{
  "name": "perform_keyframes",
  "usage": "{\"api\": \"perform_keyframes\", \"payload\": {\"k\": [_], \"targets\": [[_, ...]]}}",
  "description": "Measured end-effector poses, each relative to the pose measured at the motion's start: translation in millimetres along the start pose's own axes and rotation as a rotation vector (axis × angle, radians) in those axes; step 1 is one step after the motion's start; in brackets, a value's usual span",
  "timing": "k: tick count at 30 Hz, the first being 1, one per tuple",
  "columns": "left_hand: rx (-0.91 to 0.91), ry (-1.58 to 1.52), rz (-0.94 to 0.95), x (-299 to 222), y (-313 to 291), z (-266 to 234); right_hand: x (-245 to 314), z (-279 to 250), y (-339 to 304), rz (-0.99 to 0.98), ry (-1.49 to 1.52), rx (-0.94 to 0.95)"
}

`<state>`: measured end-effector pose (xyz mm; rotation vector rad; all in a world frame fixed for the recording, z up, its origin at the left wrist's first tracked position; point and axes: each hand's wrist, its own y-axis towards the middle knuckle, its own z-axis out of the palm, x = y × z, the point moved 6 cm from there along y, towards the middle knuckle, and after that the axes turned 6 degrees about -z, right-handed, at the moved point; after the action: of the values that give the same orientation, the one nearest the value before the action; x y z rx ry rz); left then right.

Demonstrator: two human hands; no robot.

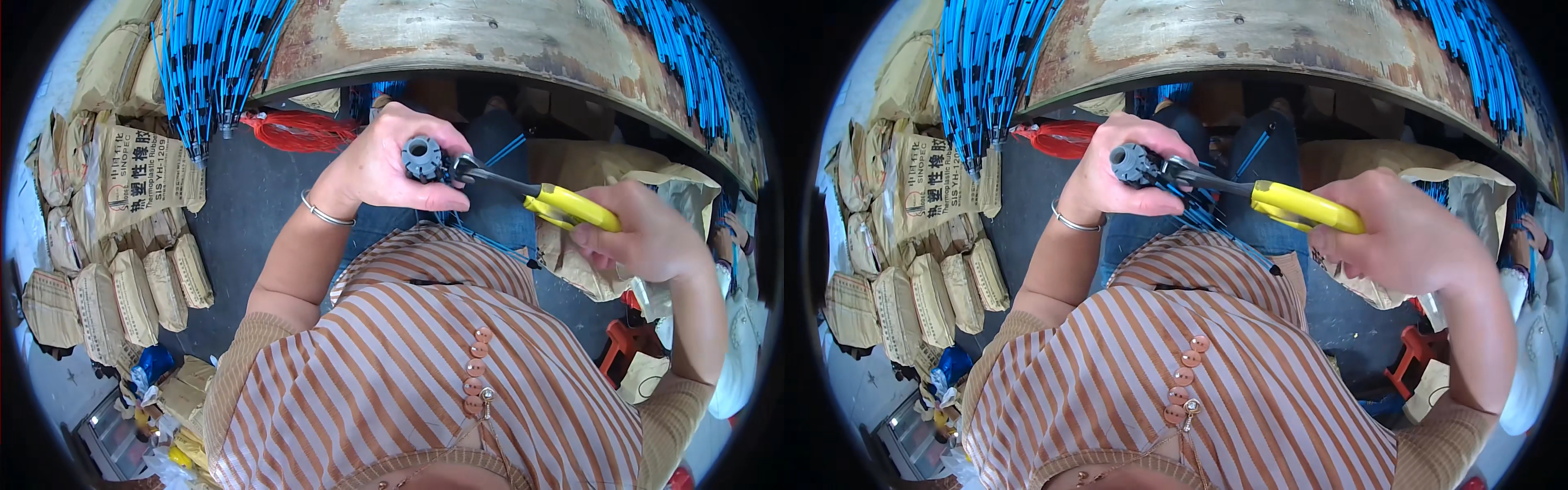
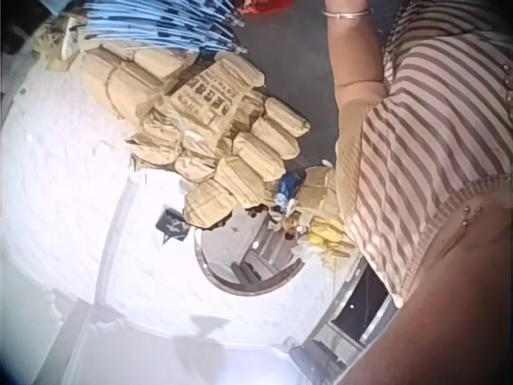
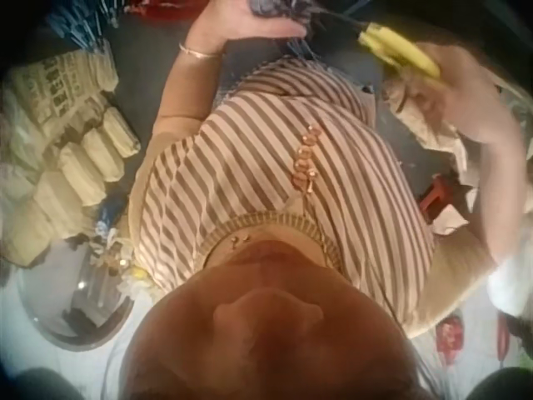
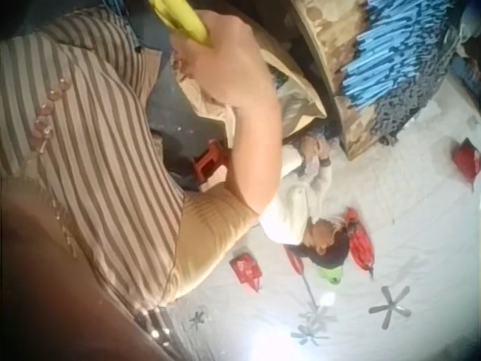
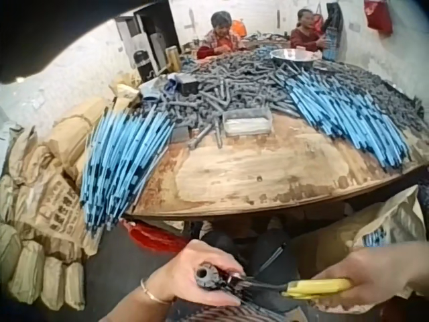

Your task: Assembling blue plastic strips into a black plastic base using pliers on an assembly line.

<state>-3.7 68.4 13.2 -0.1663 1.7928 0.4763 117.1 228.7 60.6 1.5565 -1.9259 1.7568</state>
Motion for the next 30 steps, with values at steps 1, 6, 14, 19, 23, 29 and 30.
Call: {"api": "perform_keyframes", "payload": {"k": [1, 6, 14, 19, 23, 29, 30], "targets": [[0.008, 0.006, 0.016, 0, 1, 1, 2, -3, -3, 0.037, 0.015, 0.006], [-0.008, 0.054, -0.032, 3, 1, -1, 14, 3, 0, 0.143, -0.039, 0.03], [-0.168, -0.191, -0.201, 33, 0, -12, 7, 37, 22, -0.169, -0.036, -0.241], [-0.179, -0.397, -0.08, 39, -5, -20, 10, -20, 21, -0.218, -0.012, -0.43], [-0.255, -0.793, -0.003, 42, -3, -18, -12, -80, 34, -0.226, -0.48, -0.838], [-0.352, -0.91, -0.028, 52, -9, -10, -27, -76, 63, -0.544, -1.076, -1.359], [-0.336, -0.817, -0.057, 53, -12, -9, -23, -67, 60, -0.549, -1.076, -1.353]]}}
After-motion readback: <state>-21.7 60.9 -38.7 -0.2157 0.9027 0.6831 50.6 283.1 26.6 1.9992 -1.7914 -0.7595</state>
